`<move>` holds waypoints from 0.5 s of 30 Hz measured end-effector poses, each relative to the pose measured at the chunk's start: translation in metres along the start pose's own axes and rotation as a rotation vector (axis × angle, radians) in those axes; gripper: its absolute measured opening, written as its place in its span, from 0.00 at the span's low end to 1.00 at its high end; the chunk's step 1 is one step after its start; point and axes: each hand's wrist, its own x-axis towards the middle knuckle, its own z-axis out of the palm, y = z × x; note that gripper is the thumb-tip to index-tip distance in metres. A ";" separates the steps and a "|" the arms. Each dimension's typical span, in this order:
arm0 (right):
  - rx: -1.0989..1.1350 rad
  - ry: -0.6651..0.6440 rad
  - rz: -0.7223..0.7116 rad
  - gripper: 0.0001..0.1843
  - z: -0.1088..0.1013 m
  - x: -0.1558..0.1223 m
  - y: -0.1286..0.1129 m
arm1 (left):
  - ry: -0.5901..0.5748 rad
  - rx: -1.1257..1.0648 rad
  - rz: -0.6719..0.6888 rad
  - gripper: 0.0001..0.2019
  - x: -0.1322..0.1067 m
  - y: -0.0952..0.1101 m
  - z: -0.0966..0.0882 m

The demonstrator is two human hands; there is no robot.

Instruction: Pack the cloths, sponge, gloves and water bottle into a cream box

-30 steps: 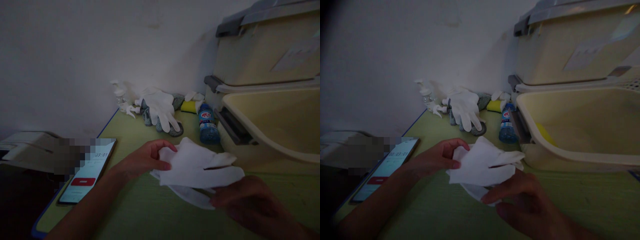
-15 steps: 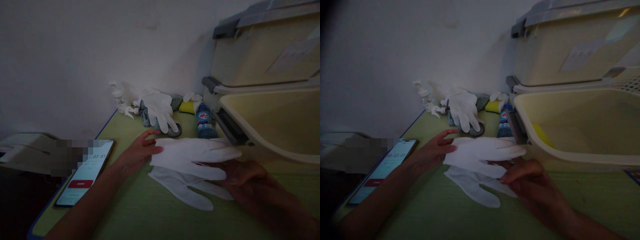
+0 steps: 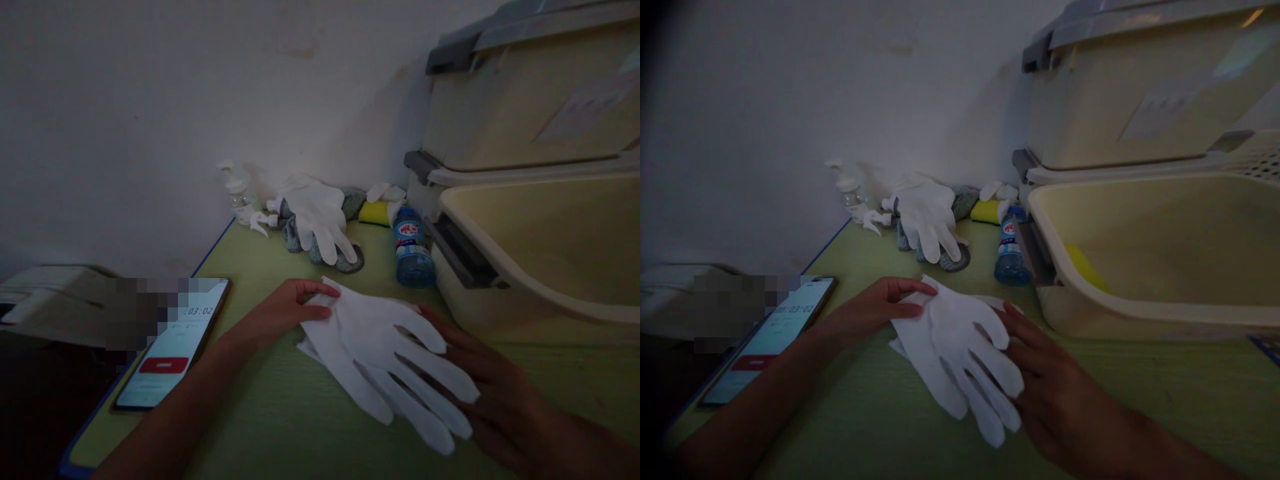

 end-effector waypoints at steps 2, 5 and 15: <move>0.073 -0.011 0.064 0.16 0.002 0.003 -0.001 | 0.000 0.053 0.009 0.21 0.001 -0.001 0.002; 0.185 0.065 0.368 0.14 0.005 -0.001 0.003 | -0.027 0.093 0.014 0.23 0.000 -0.001 0.002; -0.002 -0.036 0.286 0.18 0.015 -0.007 0.005 | -0.095 0.108 0.030 0.19 -0.004 0.001 0.003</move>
